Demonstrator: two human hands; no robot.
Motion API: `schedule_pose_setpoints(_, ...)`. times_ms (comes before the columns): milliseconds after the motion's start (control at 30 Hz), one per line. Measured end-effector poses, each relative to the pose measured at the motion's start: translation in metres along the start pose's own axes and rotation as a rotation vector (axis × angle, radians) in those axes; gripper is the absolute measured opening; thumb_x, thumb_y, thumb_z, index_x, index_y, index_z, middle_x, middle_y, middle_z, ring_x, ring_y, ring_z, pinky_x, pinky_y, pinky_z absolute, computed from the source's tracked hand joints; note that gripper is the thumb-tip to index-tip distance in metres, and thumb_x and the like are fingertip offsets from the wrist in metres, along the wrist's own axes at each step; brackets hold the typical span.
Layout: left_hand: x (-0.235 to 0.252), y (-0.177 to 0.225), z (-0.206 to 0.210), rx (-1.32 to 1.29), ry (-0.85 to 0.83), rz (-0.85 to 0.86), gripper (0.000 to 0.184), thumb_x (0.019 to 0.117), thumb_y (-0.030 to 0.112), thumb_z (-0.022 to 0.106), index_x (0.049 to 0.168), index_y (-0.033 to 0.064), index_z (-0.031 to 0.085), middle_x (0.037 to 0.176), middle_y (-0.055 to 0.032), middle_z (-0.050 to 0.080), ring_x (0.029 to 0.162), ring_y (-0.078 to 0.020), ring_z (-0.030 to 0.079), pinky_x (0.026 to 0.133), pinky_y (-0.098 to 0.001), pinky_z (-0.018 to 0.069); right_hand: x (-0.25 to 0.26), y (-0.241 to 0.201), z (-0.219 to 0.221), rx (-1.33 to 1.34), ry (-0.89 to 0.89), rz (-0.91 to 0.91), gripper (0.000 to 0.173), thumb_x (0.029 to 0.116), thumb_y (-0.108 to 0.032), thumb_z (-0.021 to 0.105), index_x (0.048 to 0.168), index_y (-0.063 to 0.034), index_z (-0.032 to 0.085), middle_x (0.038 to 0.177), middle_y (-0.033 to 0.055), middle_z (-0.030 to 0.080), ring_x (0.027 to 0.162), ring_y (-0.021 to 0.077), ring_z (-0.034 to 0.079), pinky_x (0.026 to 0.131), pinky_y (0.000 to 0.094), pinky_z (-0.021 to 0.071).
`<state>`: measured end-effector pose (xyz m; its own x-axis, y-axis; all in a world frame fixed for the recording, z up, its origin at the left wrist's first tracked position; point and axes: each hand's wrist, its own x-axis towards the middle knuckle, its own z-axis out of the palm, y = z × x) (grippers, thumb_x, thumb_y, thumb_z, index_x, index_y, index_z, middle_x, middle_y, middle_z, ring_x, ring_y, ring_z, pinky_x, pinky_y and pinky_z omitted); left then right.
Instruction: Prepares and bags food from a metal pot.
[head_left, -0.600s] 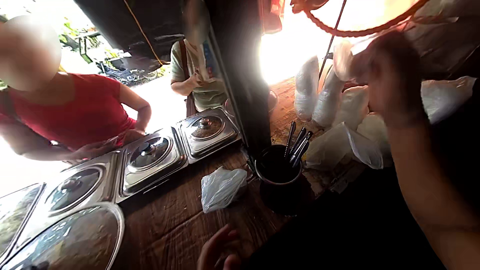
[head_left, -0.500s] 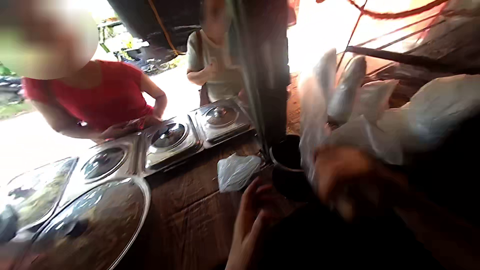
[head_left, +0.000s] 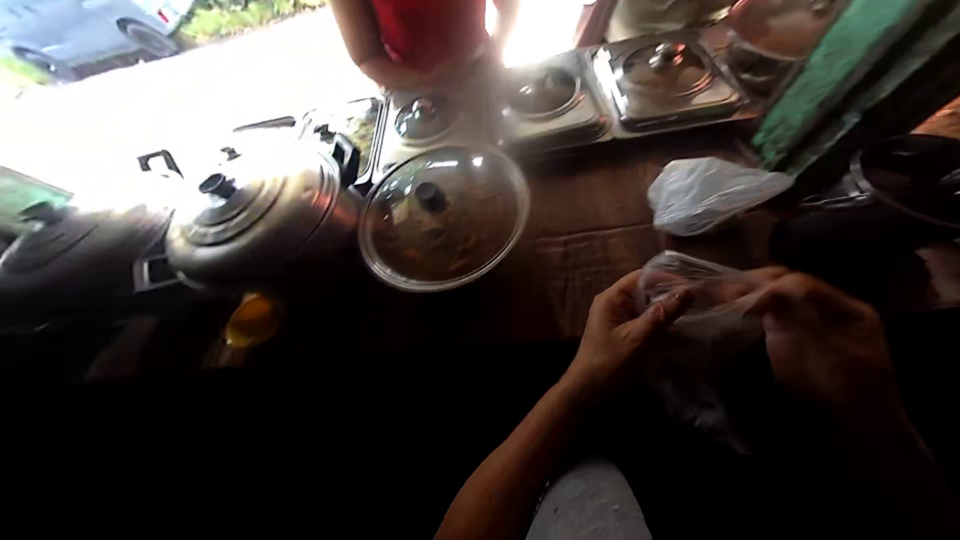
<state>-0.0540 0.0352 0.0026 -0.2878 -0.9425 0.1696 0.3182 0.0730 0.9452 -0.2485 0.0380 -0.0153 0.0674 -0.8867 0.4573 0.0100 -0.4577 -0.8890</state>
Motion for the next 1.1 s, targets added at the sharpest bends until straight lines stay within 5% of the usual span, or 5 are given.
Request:
schedule_pose_setpoints(167,-0.044,0.004,-0.071,0.146,-0.218,-0.034,0.024,0.0984,0.012,0.06,0.084,-0.0037,0.069,0.082,0.0017,0.062,0.083,0.0011,0.057,0.078,-0.0189,0.0482,0.013,0.012,0.07,0.484,-0.198,0.506,0.035,0.1067,-0.051,0.042,0.088,-0.0288,0.061,0.067,-0.0145,0.059,0.059,-0.0038,0.056,0.056,0.0148,0.0498)
schedule_pose_setpoints(300,-0.067,0.018,-0.117,-0.305,0.02,-0.134,0.029,0.1061,0.02,0.042,0.09,0.0155,0.066,0.082,0.0088,0.067,0.078,0.0012,0.063,0.074,-0.0198,0.0532,0.027,0.021,0.102,0.452,-0.895,0.523,0.02,0.098,-0.046,0.064,0.106,-0.0287,0.073,0.085,-0.0193,0.07,0.072,-0.0113,0.061,0.064,0.0081,0.0506)
schedule_pose_setpoints(667,-0.112,0.04,-0.181,-0.389,0.24,-0.054,0.018,0.1023,0.021,0.056,0.088,0.022,0.067,0.08,0.0116,0.069,0.076,0.0038,0.065,0.072,-0.0163,0.0542,0.068,0.064,0.202,0.753,-1.376,0.523,0.026,0.0996,-0.051,0.059,0.095,-0.0296,0.072,0.081,-0.0222,0.069,0.072,-0.0127,0.061,0.062,0.0081,0.0497)
schedule_pose_setpoints(800,-0.139,0.033,-0.208,-0.568,0.296,-0.007,0.015,0.0996,0.035,0.063,0.101,0.0242,0.074,0.094,0.0079,0.076,0.087,-0.0005,0.071,0.081,-0.0199,0.0573,0.07,0.064,0.233,0.955,-1.204,0.474,0.034,0.1021,-0.05,0.053,0.118,-0.0281,0.074,0.104,-0.0151,0.076,0.092,-0.0051,0.07,0.079,0.0142,0.0576)
schedule_pose_setpoints(1100,-0.236,0.113,-0.316,0.231,0.304,0.136,0.023,0.0978,0.012,0.06,0.082,-0.0034,0.067,0.093,0.0026,0.059,0.09,0.005,0.054,0.079,-0.0142,0.0461,0.038,0.039,0.394,0.376,-0.884,0.61,0.029,0.1033,-0.047,0.052,0.084,-0.0333,0.068,0.071,-0.0213,0.064,0.063,-0.0108,0.058,0.057,0.0096,0.0487)
